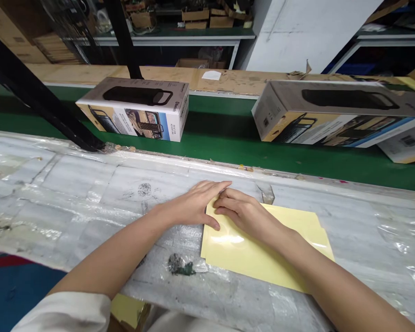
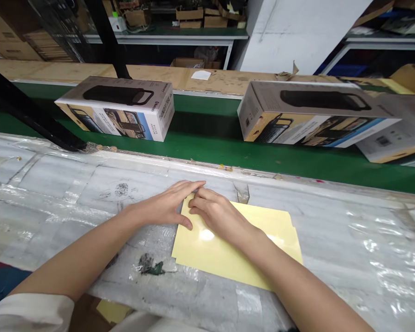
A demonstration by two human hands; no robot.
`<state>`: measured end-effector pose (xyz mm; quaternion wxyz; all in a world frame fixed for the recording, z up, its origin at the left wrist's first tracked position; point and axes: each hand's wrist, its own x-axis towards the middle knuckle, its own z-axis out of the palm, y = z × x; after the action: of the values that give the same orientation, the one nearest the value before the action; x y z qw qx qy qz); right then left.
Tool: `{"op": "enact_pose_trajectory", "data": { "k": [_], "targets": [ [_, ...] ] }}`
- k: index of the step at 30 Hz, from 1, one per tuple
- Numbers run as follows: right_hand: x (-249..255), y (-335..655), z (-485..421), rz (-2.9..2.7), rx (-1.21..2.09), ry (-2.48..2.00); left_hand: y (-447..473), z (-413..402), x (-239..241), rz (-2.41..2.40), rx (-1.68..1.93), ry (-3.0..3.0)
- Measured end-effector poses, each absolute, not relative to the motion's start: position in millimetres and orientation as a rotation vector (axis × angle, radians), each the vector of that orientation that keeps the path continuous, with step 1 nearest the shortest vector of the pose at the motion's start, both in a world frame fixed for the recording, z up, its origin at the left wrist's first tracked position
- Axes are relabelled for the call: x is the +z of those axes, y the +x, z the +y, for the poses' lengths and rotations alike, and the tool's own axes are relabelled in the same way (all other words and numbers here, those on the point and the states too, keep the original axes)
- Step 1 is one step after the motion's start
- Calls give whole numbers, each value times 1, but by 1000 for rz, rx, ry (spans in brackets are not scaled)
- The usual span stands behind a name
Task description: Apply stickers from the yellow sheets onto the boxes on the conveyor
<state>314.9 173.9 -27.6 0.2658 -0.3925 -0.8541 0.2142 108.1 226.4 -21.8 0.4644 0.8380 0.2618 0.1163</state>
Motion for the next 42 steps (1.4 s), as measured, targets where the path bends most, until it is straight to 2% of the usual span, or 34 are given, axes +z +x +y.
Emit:
{"op": "enact_pose_trajectory", "data": {
  "k": [26,35,39,42],
  "targets": [
    [-33,325,171,-2253,672,-944,106,227,-22,680,209,2089],
    [-31,332,184,-1901,1203,-992,108,226,-25,909,51,2100],
    [-7,368,195,-1691,1505,-920,108,225,-17,919,-64,2188],
    [12,415,202,-1575,1580,-1067,113,222,0,838,-188,2350]
  ]
}}
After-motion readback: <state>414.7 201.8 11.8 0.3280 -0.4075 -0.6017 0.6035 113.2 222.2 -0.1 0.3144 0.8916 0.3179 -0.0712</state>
